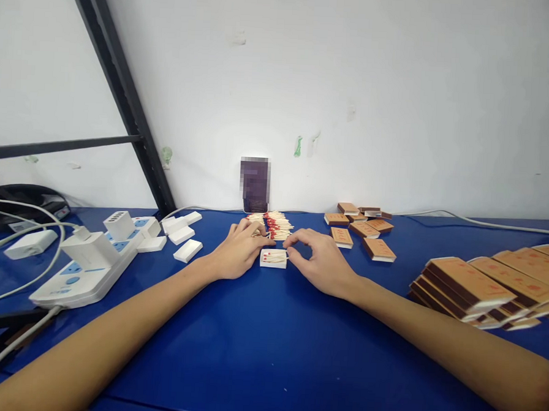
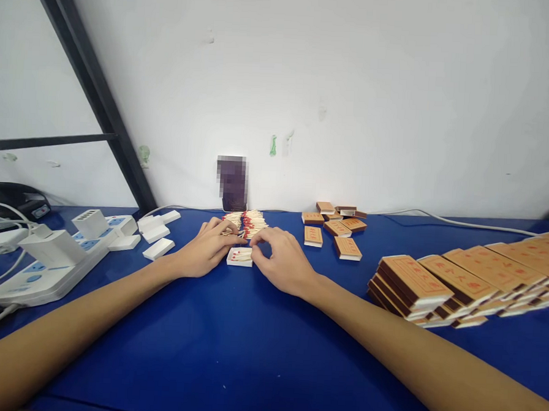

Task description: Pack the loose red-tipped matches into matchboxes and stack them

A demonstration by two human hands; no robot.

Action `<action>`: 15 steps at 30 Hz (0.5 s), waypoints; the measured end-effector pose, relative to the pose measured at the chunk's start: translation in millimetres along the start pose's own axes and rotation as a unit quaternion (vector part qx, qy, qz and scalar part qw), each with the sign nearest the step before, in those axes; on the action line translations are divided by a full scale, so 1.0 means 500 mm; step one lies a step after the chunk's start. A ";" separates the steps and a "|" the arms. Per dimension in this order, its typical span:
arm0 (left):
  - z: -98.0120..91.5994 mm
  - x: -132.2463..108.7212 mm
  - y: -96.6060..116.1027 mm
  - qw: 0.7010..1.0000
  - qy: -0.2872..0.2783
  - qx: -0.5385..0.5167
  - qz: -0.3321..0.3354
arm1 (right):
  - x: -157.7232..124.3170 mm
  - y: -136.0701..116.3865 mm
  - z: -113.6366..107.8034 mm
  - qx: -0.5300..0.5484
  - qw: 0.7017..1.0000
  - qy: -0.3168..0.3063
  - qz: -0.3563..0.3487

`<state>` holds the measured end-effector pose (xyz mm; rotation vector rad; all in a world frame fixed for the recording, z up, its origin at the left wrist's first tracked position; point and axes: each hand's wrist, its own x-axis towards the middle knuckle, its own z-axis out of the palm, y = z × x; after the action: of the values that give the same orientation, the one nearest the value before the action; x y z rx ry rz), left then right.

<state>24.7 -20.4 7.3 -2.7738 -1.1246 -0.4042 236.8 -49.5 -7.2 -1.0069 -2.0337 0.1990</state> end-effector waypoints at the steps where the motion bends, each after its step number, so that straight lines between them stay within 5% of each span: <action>1: 0.000 0.000 0.000 1.000 -0.005 0.006 0.005 | 0.000 0.001 0.001 -0.004 1.000 0.000 0.005; 9: -0.006 0.002 0.004 1.000 -0.014 0.001 0.012 | 0.000 -0.002 0.000 -0.010 1.000 -0.016 -0.002; 15: 0.006 -0.006 0.004 0.998 0.054 -0.010 -0.018 | -0.005 -0.004 -0.001 -0.021 0.998 -0.051 -0.034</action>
<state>24.9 -23.3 3.6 -2.7152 -1.1538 -0.5651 236.9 -52.6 -7.7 -0.9684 -2.1709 0.1747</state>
